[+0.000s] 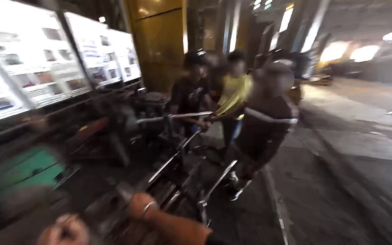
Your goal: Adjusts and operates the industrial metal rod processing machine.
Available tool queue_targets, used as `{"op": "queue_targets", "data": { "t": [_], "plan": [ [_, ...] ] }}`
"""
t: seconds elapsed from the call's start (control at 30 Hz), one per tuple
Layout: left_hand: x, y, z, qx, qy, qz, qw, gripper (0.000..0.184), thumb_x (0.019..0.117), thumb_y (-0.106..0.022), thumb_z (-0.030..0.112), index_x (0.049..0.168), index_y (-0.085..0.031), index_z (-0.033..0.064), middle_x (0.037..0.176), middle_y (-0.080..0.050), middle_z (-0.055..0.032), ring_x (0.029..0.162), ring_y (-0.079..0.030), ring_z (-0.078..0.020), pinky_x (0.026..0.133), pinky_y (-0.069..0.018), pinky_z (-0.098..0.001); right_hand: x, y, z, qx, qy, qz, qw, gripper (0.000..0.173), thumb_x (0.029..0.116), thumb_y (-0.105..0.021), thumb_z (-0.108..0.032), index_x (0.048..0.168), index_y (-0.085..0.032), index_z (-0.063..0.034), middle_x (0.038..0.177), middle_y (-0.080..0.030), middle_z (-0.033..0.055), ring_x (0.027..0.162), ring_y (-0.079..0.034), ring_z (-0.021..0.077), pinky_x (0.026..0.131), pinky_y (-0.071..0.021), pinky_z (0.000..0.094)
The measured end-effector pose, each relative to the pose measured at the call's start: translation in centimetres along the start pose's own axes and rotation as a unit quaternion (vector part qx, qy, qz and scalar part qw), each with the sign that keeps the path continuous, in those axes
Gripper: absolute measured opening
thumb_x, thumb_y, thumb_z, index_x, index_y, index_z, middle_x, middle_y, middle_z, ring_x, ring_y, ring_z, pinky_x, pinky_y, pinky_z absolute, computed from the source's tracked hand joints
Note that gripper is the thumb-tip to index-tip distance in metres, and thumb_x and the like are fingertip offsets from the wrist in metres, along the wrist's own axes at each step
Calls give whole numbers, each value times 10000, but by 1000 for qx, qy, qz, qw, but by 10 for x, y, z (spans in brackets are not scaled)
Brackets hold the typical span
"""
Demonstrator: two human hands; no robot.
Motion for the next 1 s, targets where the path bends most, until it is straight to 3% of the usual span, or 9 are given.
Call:
{"op": "queue_targets", "data": {
  "t": [0.07,0.17,0.23,0.53,0.83,1.0],
  "plan": [
    [2,7,10,2,26,21,999,332,993,-551,188,802,-695,-43,779,-696,-191,721,-711,-287,646,-581,-430,-2,-7,2,-2,-28,-8,1000,390,1006,-558,-319,1220,-664,-12,1221,-682,231,1124,-668,418,900,-542,648],
    [4,2,1,26,64,26,997,393,1002,-530,242,725,-659,-5,707,-659,-131,630,-673,-238,566,-560,-411,14,-13,8,-1,-54,10,998,444,1028,-484,-366,1299,-621,-42,1222,-684,213,1131,-677,392,911,-555,610],
    [5,2,-4,24,70,17,997,393,1011,-533,244,705,-652,28,679,-639,-79,598,-646,-183,532,-539,-365,19,-17,11,3,-65,27,998,481,1061,-406,-417,1289,-607,-44,1175,-697,203,1110,-690,377,906,-566,580],
    [10,-1,-1,-3,75,21,997,377,991,-573,207,660,-633,37,628,-594,-48,555,-594,-129,498,-485,-306,20,-23,17,6,-71,42,997,484,1089,-340,-451,1216,-608,-69,1074,-717,172,1051,-714,352,867,-579,550],
    [11,-2,-1,-34,86,3,996,366,987,-579,192,663,-633,29,631,-608,-39,568,-605,-90,509,-497,-267,18,-46,39,27,-60,81,994,545,1073,-297,-538,1255,-606,-128,1022,-738,121,1004,-730,320,843,-587,535],
    [10,-3,0,-44,80,1,996,348,986,-581,177,681,-640,21,651,-621,-38,582,-616,-84,516,-503,-255,17,-62,52,31,-38,124,991,544,1060,-287,-559,1229,-614,-159,927,-739,77,900,-743,289,771,-596,509]
  ]
}}
Point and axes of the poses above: each hand's wrist, its own x-axis towards the middle knuckle, its own y-axis out of the back of the hand, z = x × y, the point moved 8 cm from there along x, towards the middle knuckle
